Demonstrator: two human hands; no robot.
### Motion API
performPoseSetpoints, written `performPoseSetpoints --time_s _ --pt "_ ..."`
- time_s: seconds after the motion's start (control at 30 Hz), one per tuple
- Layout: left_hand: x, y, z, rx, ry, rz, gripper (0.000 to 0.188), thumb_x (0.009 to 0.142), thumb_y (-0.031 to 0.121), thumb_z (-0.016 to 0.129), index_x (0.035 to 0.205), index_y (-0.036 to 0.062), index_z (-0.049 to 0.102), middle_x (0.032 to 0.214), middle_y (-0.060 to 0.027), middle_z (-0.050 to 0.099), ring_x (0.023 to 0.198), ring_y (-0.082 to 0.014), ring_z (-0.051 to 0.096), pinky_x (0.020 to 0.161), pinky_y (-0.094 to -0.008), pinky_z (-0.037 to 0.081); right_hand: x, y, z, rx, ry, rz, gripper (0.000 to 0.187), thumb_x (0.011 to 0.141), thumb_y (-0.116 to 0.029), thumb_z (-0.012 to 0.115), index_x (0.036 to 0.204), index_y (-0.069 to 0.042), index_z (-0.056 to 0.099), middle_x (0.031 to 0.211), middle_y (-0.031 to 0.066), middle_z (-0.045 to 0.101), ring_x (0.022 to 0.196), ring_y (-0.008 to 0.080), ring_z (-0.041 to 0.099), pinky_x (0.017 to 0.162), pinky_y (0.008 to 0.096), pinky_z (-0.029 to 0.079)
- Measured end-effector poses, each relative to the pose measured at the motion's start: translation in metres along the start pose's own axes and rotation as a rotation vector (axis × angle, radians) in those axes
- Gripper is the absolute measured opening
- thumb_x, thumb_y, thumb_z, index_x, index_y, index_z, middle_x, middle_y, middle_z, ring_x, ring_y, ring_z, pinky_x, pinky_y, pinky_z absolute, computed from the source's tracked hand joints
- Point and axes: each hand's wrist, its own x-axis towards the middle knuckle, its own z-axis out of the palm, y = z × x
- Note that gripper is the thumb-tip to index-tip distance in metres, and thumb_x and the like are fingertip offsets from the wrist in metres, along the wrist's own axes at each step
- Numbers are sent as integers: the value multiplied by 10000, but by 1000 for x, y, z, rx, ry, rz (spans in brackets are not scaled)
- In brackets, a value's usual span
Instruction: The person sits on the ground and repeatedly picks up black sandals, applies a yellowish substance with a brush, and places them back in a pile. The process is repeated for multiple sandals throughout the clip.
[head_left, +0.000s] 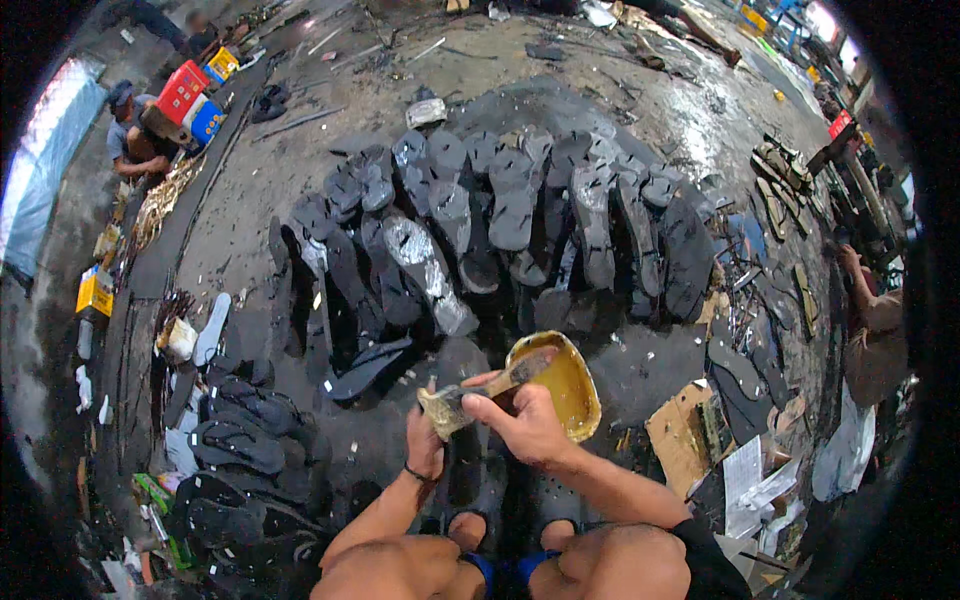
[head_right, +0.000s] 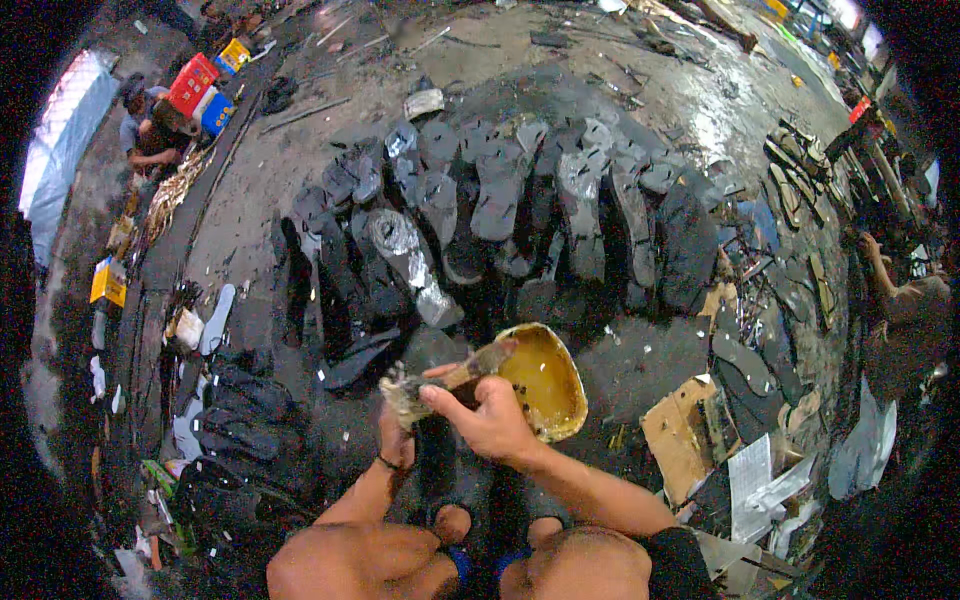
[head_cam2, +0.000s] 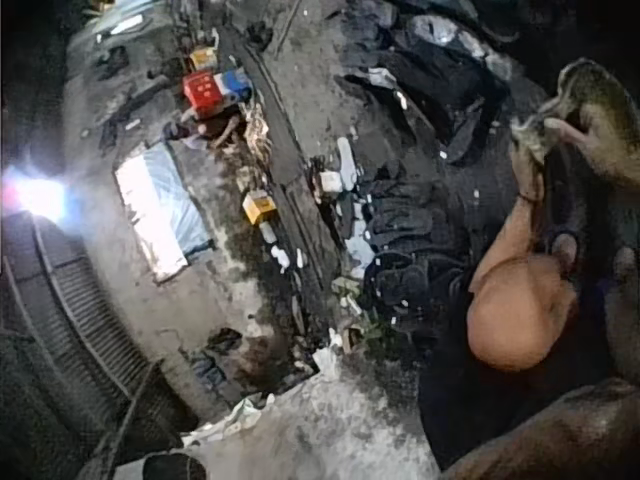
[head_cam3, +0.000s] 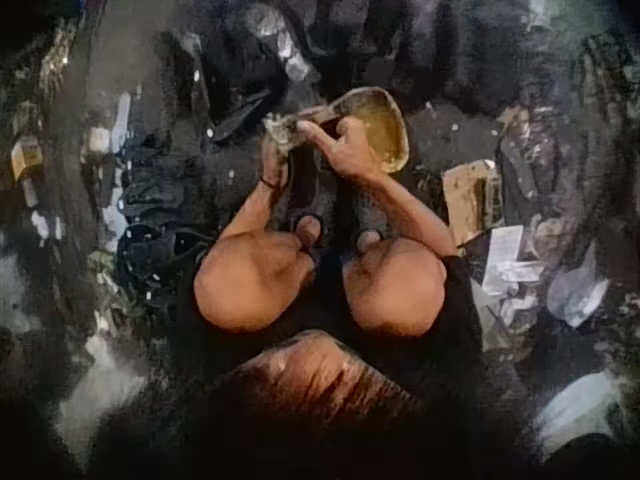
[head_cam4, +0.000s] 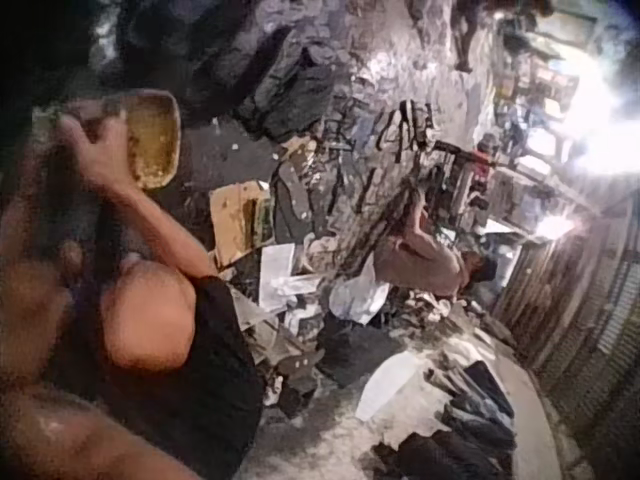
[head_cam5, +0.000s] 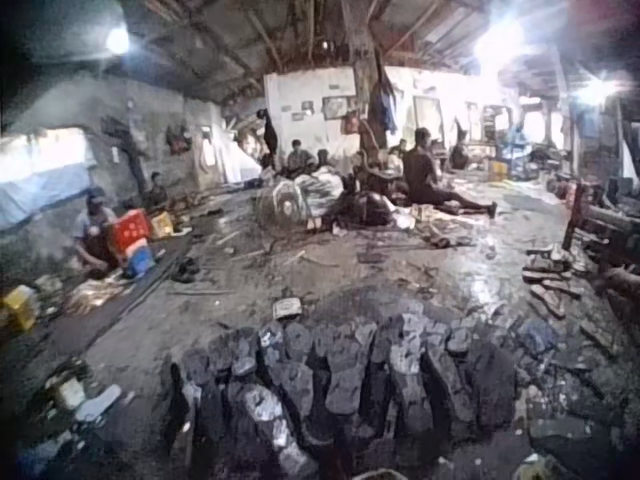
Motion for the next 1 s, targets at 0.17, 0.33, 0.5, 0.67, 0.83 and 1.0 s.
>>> performPoseSetpoints --time_s 0.17,0.33,0.5,0.67,0.83,1.0 --pt "-67 12 -23 -539 -69 -498 711 989 604 462 1413 33 472 1270 -109 617 1108 -220 627 965 -377 515 14 22 -58 450 357 245 254 955 -218 686 1092 -3 676 969 51 704 869 116 631 820 282 508" --pt "-21 36 23 -555 -108 -346 740 966 653 454 1392 50 496 1257 -98 626 1101 -227 627 959 -382 514 16 21 -8 30 188 45 240 904 -225 730 1034 -25 714 937 68 727 878 139 661 813 290 516" --pt "24 66 48 -597 20 -151 635 937 650 526 1222 88 604 1069 -53 680 902 -212 666 814 -337 552 24 14 -13 -380 219 -113 183 901 -161 715 1003 -10 701 943 101 738 918 176 695 820 323 531" --pt "16 59 55 -275 88 -371 769 928 688 499 1090 -44 674 972 -131 708 888 -219 679 813 -354 553 5 0 8 -148 -92 -212 259 887 -257 740 996 -23 715 926 162 743 890 232 711 861 344 523" --pt "35 32 38 -626 -191 -146 671 956 589 545 1337 37 538 1220 -80 641 1064 -224 628 951 -374 505 32 8 -15 -132 227 -120 213 877 -170 746 1013 -10 709 924 97 727 866 184 682 826 317 522" --pt "29 56 38 -686 -165 -104 623 956 588 547 1280 56 569 1138 -66 658 992 -216 640 891 -366 526 28 38 -30 -238 299 -123 204 894 -204 716 990 -24 711 907 117 743 834 216 714 783 350 545"
